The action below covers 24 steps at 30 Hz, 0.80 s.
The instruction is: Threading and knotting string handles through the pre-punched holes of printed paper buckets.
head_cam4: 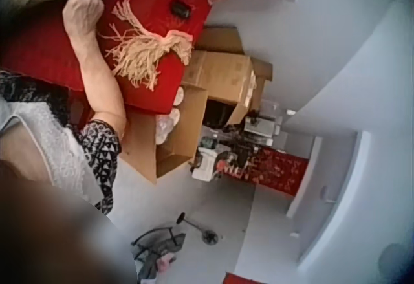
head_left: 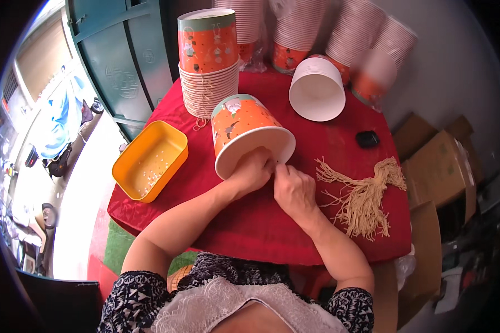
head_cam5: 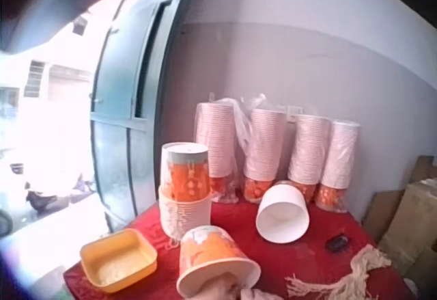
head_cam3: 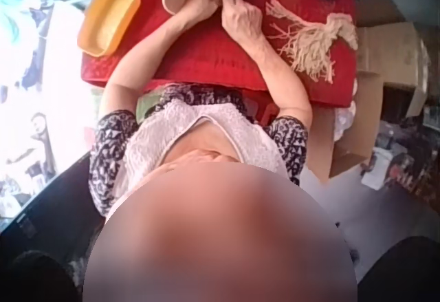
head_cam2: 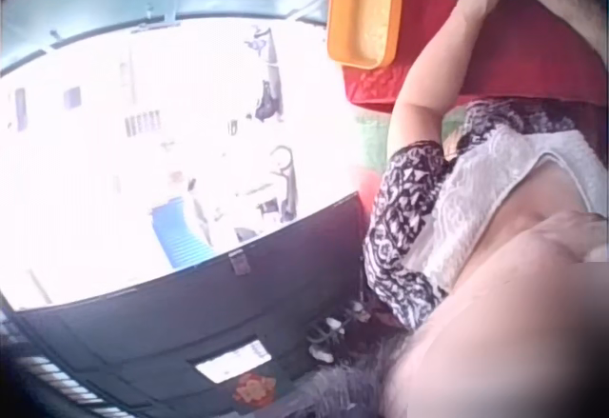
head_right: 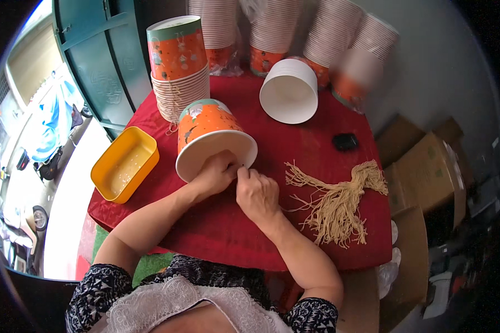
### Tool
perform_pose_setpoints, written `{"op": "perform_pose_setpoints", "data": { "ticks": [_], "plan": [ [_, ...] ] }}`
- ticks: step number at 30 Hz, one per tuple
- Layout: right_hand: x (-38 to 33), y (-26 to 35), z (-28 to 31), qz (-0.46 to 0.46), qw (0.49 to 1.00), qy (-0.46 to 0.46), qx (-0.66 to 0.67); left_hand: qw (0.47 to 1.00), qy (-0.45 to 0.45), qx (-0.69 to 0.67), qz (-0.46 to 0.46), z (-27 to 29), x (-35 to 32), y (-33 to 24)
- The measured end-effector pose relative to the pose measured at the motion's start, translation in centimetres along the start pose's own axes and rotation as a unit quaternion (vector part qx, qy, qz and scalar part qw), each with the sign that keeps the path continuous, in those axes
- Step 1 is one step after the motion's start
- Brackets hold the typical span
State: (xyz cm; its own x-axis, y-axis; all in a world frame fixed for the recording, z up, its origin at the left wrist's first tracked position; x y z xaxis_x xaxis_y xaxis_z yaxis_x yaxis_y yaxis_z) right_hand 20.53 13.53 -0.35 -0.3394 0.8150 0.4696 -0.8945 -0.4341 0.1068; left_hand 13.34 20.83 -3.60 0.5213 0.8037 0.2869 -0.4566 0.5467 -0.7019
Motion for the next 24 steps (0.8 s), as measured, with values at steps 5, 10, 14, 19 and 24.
{"op": "perform_pose_setpoints", "data": {
  "ticks": [5,10,14,19,24],
  "plan": [
    [0.6,-0.7,1.8,0.042,0.994,-0.079,-0.062,0.999,0.029,0.005,-0.014,-0.2,-0.1,-0.7],
    [0.6,-3.9,-0.3,-0.013,0.992,-0.065,0.104,0.997,-0.032,-0.019,-0.073,-0.1,-0.2,-1.1],
    [0.6,-4.7,-2.4,-0.033,0.980,-0.036,0.192,0.994,0.002,-0.025,-0.111,-0.4,0.2,-1.0],
    [0.7,-5.1,-3.0,-0.038,0.972,-0.023,0.229,0.991,0.013,-0.098,-0.086,0.0,0.2,0.5],
    [0.6,-6.1,-3.1,-0.045,0.966,-0.024,0.254,0.971,0.107,-0.198,0.077,-1.7,0.6,2.6]
  ]
}}
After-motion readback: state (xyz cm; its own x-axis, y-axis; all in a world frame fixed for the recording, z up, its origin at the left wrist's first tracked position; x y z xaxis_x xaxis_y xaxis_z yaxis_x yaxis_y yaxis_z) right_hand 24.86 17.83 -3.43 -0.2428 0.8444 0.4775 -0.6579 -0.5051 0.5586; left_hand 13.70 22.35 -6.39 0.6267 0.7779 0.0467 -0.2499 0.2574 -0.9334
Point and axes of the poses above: each hand's wrist, its own x-axis towards the middle knuckle, its own z-axis out of the back of the hand, y = z × x, the point moved 10 cm from there along x, towards the middle knuckle, and after that the axes turned 10 degrees about y, right-handed, at the moved point
